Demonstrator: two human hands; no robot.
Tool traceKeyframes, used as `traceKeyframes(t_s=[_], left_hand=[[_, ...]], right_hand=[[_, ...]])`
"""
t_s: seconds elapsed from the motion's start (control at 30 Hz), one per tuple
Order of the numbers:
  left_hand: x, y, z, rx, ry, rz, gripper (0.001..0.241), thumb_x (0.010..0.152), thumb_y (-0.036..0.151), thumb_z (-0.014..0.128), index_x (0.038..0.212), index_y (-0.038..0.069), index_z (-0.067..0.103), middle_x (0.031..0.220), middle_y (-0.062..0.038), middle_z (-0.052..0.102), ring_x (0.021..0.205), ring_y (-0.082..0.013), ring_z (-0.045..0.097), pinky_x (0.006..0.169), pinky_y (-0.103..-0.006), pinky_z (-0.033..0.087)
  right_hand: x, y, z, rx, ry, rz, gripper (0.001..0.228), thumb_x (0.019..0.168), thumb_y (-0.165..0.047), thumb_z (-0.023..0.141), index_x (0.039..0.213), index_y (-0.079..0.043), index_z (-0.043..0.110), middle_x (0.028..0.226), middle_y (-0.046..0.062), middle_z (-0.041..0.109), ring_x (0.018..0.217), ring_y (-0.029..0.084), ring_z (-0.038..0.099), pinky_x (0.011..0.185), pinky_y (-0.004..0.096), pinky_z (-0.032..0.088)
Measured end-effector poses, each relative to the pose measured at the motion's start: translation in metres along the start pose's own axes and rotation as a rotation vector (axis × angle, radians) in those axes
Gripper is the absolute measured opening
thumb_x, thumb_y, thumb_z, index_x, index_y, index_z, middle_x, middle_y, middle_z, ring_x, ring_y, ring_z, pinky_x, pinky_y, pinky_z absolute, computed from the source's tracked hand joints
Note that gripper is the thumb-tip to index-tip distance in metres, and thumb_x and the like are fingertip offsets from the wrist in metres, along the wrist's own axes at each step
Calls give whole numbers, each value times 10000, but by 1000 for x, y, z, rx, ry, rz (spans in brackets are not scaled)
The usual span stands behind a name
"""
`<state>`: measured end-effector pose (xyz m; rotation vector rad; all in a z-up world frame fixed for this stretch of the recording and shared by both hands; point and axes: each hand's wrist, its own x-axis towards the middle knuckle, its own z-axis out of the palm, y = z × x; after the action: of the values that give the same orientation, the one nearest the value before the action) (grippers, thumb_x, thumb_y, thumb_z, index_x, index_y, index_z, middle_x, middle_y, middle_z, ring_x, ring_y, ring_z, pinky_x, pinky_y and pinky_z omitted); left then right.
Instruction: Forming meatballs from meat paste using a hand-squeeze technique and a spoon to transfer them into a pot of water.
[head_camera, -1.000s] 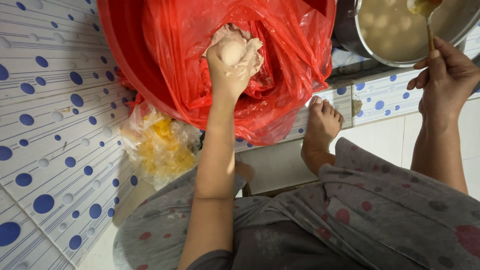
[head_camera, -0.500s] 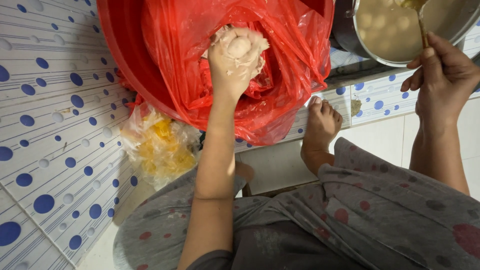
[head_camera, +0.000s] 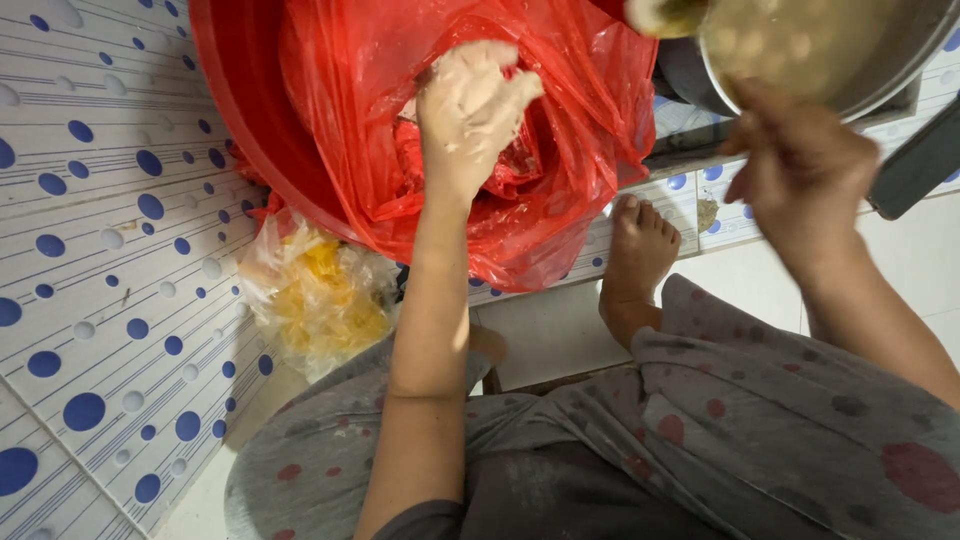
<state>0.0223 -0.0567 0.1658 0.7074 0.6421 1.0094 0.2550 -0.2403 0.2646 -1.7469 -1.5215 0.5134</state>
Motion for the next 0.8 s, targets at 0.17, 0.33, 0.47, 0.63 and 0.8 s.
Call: traceKeyframes(t_s=[0.17, 0.33, 0.47, 0.63, 0.8], left_hand=[[-4, -9, 5, 345, -89, 10, 314, 821, -126, 815, 1065, -5, 660, 1070, -115, 690, 772, -146, 661, 723, -252, 641], [-9, -11, 10, 372, 72, -178, 198, 793, -47, 805, 896, 21, 651, 807, -113, 749, 538, -124, 630, 417, -230, 483], [-7, -32, -4, 260, 100, -193, 207, 826, -62, 763, 982, -30, 630, 825, -192, 774, 506, -151, 642, 386, -233, 472], [-1, -44, -10, 653, 124, -15, 133, 776, -17, 787, 890, -17, 719, 749, -108, 742, 574, -149, 676, 485, -235, 537], [-5, -52, -16, 1187, 97, 58, 156, 711, -46, 658, 837, -18, 745, 743, -111, 756, 610, -197, 689, 572, -302, 589]], right_hand=[[16, -40, 29, -411, -43, -252, 470, 937, 232, 759, 1391, 120, 710, 926, 189, 629, 689, 269, 554, 605, 400, 460], [27, -50, 43, -497, -123, -342, 587, 828, 183, 699, 1410, 148, 629, 979, 181, 622, 593, 218, 509, 518, 346, 487], [31, -55, 50, -475, -148, -339, 541, 860, 183, 658, 1399, 159, 626, 978, 185, 625, 585, 214, 514, 518, 337, 492], [28, -46, 62, -254, -203, -227, 442, 879, 209, 632, 1320, 203, 635, 853, 171, 617, 612, 207, 541, 549, 312, 481], [24, -26, 64, 99, -257, 116, 327, 930, 175, 634, 1242, 109, 709, 861, 196, 749, 461, 129, 526, 385, 215, 386]])
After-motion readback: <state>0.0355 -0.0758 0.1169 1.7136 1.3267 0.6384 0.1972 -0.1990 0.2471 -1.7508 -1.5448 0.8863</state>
